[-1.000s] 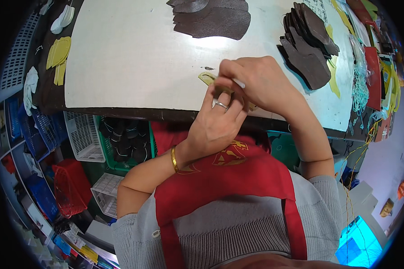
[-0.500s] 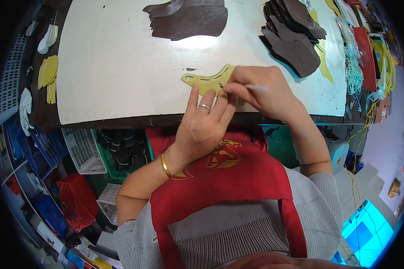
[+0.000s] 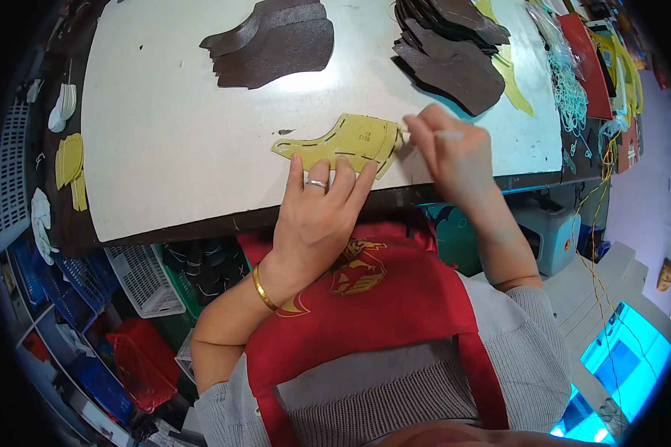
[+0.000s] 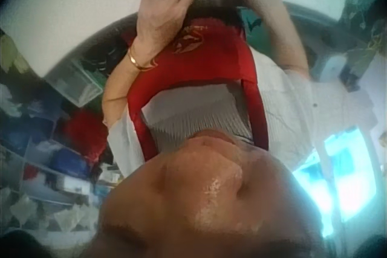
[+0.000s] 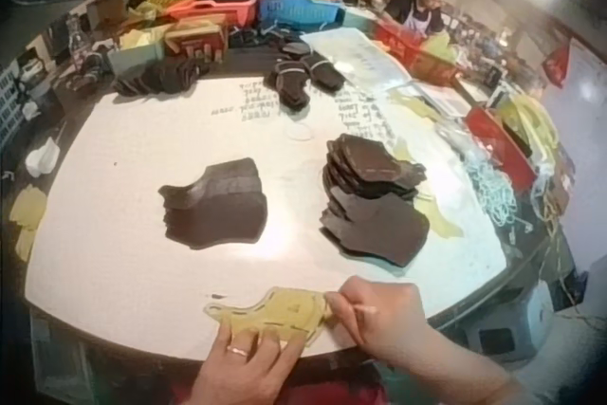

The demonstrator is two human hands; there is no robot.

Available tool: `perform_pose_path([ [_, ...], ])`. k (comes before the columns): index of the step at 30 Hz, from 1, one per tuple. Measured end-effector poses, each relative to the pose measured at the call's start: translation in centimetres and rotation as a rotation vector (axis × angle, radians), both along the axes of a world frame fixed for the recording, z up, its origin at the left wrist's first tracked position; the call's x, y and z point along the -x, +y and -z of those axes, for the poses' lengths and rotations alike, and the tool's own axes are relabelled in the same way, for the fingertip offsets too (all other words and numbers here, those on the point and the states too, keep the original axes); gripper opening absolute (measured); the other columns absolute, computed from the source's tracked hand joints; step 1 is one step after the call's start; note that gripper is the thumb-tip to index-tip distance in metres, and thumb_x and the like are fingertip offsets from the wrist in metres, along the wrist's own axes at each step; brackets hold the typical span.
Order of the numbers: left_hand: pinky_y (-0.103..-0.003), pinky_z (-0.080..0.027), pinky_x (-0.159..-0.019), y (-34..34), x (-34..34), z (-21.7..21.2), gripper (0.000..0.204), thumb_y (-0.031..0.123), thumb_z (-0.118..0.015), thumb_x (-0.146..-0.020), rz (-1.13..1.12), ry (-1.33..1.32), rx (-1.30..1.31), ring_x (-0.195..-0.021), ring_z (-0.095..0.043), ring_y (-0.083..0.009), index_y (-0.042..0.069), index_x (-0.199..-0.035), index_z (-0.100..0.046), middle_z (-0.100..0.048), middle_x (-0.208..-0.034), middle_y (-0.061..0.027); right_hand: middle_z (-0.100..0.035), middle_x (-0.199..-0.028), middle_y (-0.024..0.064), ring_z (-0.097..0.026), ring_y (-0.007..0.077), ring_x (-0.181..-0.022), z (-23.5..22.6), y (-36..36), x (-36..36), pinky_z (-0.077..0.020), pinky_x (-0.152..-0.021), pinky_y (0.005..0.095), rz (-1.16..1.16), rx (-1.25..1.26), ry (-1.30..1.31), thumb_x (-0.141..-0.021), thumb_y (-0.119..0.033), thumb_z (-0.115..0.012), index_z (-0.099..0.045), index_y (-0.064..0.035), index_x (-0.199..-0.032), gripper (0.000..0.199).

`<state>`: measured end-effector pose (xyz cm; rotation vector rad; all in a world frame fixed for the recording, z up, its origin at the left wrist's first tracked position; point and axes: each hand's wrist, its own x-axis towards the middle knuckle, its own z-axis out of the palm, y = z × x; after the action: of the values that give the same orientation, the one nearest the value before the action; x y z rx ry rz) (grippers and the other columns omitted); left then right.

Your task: The person places a template onto leather pieces one by one, traces markings onto each piece using a marking pen, and stacks the leather pieces by hand.

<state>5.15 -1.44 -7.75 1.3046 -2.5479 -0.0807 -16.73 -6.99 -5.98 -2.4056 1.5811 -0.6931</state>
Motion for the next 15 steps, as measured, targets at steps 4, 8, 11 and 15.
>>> perform_pose_path([
  [4, -0.058, -0.049, -0.101, -0.7, -0.4, -0.2, 0.046, 0.017, -0.059, -0.089, 0.032, 0.014, 0.041, -0.104, -0.060, -0.0283, 0.010, -0.134, -0.066, -0.061, -0.115, -0.0123, -0.065, -0.076, 0.0106, -0.066, 0.0295, -0.063, -1.6, 2.7, -2.5, -0.0518, -0.056, 0.0415, -0.153, -0.107, -0.017, -0.093, -0.019, -0.069, -0.062, -0.0088, -0.085, 0.014],
  [8, -0.043, -0.055, -0.083, -1.6, -1.4, -1.4, 0.040, 0.015, -0.063, -0.085, 0.102, 0.035, 0.134, -0.089, -0.059, -0.0274, 0.009, -0.124, -0.069, -0.062, -0.105, -0.0088, -0.068, -0.092, 0.0175, -0.068, 0.0386, -0.086, -3.6, -1.9, -1.4, -0.0524, -0.074, 0.0437, 0.026, -0.279, -0.459, -0.103, -0.019, -0.054, -0.064, -0.0023, -0.104, 0.020],
  [11, -0.032, -0.054, -0.063, -1.9, -0.8, -1.2, 0.025, 0.014, -0.064, -0.081, 0.051, 0.093, 0.097, -0.079, -0.060, -0.0212, 0.010, -0.106, -0.068, -0.055, -0.082, -0.0046, -0.072, -0.100, 0.0214, -0.069, 0.0414, -0.095, -1.3, -3.1, -1.8, -0.0547, -0.082, 0.0513, 0.159, -0.393, 0.008, -0.101, -0.033, -0.057, -0.066, -0.0076, -0.119, 0.032],
  [15, -0.030, -0.055, -0.059, -2.0, -0.7, -0.8, 0.021, 0.015, -0.065, -0.078, 0.059, 0.066, 0.203, -0.080, -0.063, -0.0212, 0.008, -0.099, -0.065, -0.055, -0.083, -0.0051, -0.073, -0.094, 0.0126, -0.070, 0.0347, -0.091, -1.6, -1.7, -1.5, -0.0557, -0.079, 0.0446, -0.134, -0.300, 0.044, -0.088, -0.037, -0.074, -0.072, -0.0092, -0.099, 0.030],
])
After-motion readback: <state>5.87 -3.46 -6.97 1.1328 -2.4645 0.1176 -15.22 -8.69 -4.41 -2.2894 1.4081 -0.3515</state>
